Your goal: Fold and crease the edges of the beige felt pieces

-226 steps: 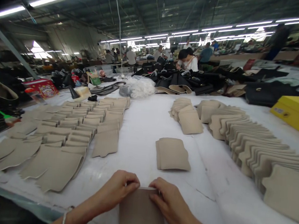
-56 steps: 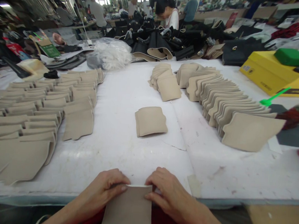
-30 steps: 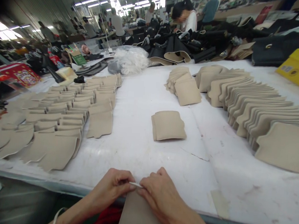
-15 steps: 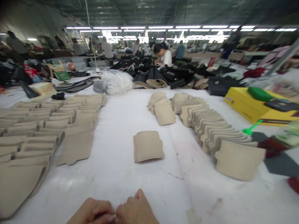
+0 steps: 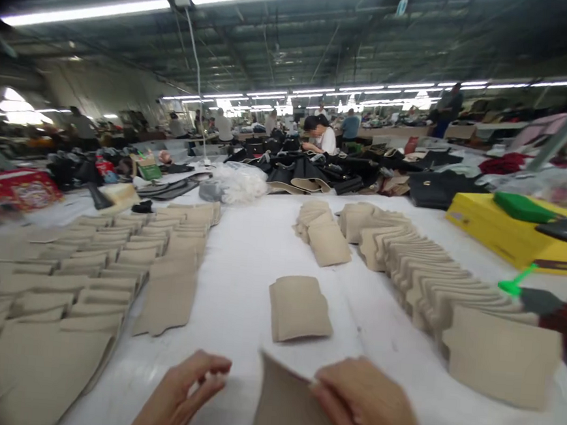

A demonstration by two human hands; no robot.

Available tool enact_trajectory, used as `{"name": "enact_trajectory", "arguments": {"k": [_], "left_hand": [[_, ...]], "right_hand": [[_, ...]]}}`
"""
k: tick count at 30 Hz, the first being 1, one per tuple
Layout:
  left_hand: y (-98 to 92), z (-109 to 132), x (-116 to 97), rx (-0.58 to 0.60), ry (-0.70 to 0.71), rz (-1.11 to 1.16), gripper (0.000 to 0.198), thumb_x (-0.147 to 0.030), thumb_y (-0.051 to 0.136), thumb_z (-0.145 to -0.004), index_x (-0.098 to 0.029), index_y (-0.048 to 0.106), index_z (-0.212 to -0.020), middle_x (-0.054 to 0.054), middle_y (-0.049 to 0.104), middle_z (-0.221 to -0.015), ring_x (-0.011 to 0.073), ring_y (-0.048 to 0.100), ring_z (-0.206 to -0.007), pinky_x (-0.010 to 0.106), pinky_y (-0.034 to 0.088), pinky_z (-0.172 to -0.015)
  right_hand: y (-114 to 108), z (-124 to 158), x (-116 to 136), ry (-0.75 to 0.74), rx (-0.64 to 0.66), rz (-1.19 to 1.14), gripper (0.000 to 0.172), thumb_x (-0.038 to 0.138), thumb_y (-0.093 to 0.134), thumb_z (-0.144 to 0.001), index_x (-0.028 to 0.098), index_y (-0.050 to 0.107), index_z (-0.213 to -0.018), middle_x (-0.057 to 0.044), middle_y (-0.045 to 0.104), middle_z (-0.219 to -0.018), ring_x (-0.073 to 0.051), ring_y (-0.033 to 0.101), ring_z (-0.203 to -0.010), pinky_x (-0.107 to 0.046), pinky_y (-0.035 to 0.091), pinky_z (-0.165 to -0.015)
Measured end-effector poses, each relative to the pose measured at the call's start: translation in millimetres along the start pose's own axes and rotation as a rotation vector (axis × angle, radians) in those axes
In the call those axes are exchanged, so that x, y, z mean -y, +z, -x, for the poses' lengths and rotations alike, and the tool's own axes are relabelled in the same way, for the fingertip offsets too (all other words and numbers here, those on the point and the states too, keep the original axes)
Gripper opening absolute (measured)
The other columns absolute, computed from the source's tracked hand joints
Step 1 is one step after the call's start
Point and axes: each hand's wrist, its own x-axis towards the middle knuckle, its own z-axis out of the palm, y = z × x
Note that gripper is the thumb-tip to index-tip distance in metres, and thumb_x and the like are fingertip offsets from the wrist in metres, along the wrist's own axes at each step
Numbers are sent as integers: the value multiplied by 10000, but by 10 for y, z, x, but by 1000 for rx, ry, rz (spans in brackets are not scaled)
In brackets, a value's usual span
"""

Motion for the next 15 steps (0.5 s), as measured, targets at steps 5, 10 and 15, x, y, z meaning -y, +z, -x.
{"name": "enact_trajectory", "arguments": {"k": [5,10,15], "left_hand": [[-420,-179,439,-363,-324,-752,612,-355,641,-868,-170,443,-1417,184,396,-1455,372,309,-1359,505,292,-1100],[-534,-273,694,-384,-371,-825,498,-395,559,-921,-95,526,-1316,217,526,-1286,361,475,-1196,500,381,-1001],[-548,-377,653,-277,-262,-850,201,-185,533,-920,-70,640,-1046,168,632,-992,293,590,-975,422,483,-829]], "right_hand": [[-99,-385,-340,-279,-348,384,277,386,428,-1020,291,679,-1089,-102,700,-972,-276,619,-850,-453,389,-817],[656,-664,-330,-299,-195,380,528,395,238,-1058,218,657,-790,-86,660,-779,-250,608,-623,-405,447,-614],[1136,-577,-366,-153,-129,90,352,482,415,-1004,256,685,-997,-79,708,-942,-276,690,-785,-383,577,-666]]}}
